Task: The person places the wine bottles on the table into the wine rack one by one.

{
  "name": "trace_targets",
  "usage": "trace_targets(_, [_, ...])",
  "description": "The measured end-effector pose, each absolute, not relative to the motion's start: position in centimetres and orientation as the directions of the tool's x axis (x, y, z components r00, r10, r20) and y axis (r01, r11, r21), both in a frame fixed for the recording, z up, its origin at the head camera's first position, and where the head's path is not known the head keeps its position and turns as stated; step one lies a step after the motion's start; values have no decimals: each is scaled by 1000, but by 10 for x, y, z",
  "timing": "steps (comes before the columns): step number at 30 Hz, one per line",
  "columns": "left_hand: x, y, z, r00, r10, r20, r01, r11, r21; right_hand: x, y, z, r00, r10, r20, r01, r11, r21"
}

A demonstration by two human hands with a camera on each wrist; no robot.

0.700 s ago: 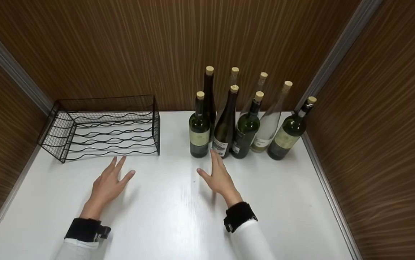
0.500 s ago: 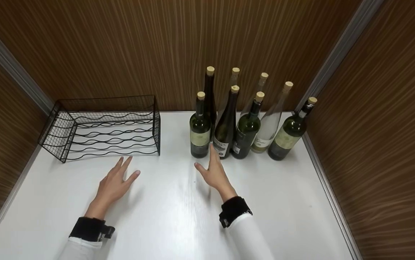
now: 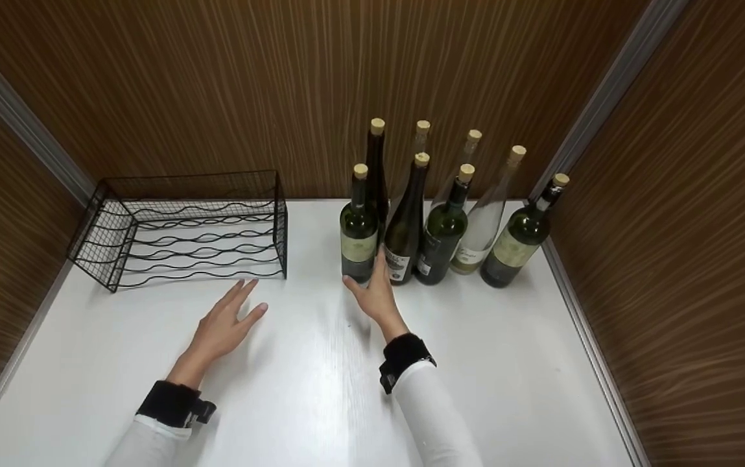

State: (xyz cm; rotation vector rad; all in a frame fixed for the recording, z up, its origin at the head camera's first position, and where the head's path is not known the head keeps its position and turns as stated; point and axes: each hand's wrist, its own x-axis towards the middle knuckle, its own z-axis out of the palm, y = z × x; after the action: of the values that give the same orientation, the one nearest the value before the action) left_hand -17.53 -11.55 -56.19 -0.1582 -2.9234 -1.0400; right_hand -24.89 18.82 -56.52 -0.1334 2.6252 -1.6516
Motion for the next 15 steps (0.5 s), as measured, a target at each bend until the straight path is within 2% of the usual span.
trace_targets(6, [-179, -110, -561, -991, 98, 90, 133, 734, 666, -259, 176, -564, -996, -50, 73, -87, 414, -906])
trace_targets(15, [-182, -100, -556, -987, 131, 98, 163, 723, 671, -273, 167, -564, -997, 80, 22, 9, 370, -929])
